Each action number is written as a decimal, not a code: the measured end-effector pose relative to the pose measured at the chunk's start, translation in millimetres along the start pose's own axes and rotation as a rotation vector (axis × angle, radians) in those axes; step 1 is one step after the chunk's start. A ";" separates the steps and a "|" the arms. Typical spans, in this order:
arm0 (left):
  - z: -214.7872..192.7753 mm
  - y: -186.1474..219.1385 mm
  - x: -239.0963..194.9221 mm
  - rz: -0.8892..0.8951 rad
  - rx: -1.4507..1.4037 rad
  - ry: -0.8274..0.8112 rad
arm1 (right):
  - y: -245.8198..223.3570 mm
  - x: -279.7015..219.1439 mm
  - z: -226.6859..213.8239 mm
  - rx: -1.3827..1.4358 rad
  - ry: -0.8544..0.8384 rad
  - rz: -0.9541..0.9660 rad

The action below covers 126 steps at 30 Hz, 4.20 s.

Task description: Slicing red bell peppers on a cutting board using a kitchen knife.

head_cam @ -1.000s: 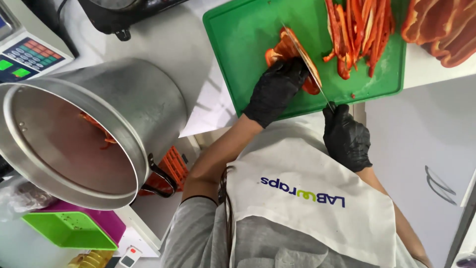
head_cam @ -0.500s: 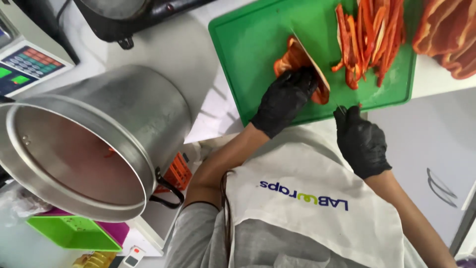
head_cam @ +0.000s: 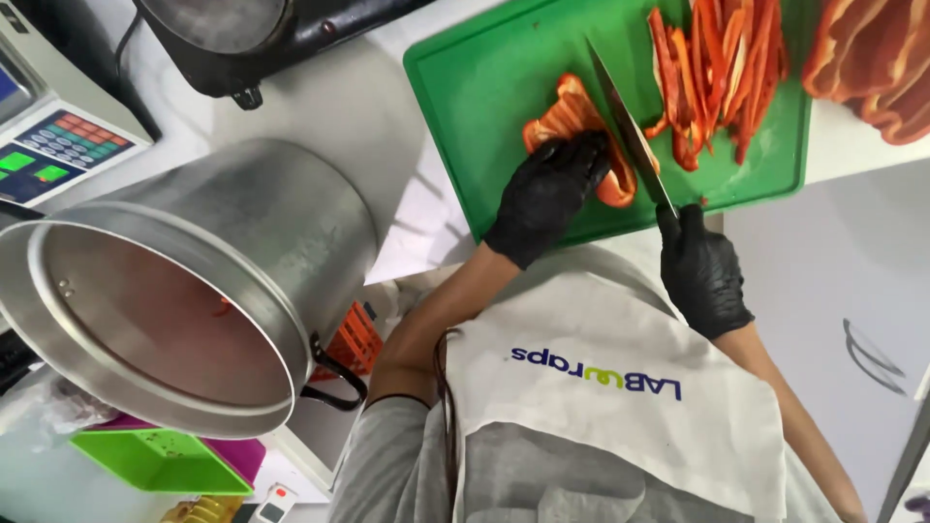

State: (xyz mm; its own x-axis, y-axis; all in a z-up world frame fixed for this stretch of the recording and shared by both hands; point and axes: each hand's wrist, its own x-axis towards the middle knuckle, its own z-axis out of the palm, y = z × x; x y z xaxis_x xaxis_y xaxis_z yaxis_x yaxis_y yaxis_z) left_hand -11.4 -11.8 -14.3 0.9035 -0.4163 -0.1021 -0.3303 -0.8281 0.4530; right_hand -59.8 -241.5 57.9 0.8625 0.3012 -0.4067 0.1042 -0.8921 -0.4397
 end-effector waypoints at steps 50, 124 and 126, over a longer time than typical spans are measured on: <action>20.9 -8.2 -15.9 0.094 -0.093 0.086 | -20.7 -20.7 20.1 -0.074 0.029 0.211; 48.3 -22.5 -20.6 0.242 -0.051 0.074 | -9.3 10.7 29.5 0.052 0.058 0.276; 43.4 -18.9 -16.6 0.235 -0.074 0.069 | -11.4 27.6 24.5 0.064 0.104 0.245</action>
State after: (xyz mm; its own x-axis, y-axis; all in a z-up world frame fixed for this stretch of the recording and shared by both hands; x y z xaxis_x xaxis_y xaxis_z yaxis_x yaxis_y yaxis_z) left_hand -32.1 -5.5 -59.5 0.8217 -0.5652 0.0734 -0.5149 -0.6811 0.5206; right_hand -49.3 -214.8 32.0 0.9047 0.0398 -0.4242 -0.1426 -0.9100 -0.3894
